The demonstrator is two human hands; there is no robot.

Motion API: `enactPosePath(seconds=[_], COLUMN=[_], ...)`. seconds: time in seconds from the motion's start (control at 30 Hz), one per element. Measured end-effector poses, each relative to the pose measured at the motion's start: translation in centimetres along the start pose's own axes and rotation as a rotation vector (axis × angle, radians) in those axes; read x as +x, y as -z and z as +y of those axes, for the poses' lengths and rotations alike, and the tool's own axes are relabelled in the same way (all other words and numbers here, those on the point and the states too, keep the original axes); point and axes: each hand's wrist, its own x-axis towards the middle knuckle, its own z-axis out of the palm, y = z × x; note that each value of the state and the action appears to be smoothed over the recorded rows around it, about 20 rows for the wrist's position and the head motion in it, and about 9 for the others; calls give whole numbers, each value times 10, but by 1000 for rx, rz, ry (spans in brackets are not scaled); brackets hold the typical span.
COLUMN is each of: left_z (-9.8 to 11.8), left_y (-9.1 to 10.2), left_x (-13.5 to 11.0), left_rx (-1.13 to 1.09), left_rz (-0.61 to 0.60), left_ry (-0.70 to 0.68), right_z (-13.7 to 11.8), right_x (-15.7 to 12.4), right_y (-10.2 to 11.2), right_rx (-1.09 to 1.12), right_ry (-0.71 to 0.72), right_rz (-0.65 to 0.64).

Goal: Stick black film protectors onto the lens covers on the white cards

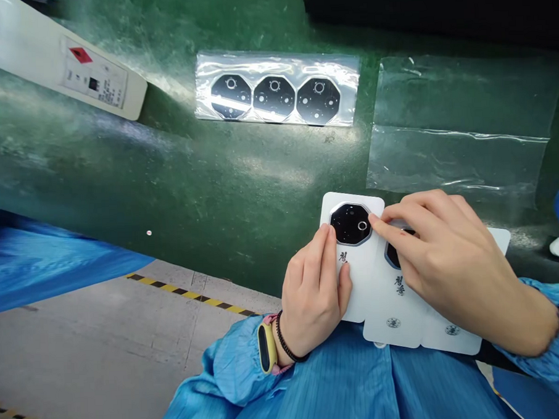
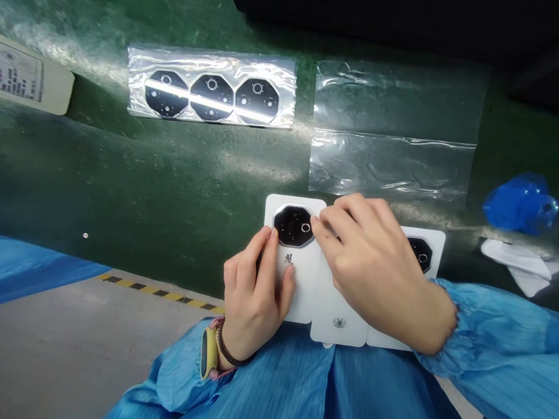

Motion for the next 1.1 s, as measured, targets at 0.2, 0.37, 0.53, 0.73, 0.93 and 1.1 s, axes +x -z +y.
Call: enactPosePath(seconds=[0.2,0.37,0.53,0.73,0.93,1.1], left_z=[1,2,4,5,-1,-6], left_y=[0,1,3,6,16,20], left_x=[0,2,3,4,12,22], left_rx=[14,40,72,95,51,43], left_rz=[14,15,1,-14,-88,-110], left_ry=[-8,-14,-20,-17,-11,-23], right_z=[-10,-18,-26,-22,-24,-23], right_x=[0,-12,-19,-18,-19,-15], right_y=[1,2,-3,-4,-5,-4], right_rx=[-221,-163,-220,-108,-71,-94], right_ry=[91,21,63,39,63,96], right_rz=[55,18,64,100,102,107])
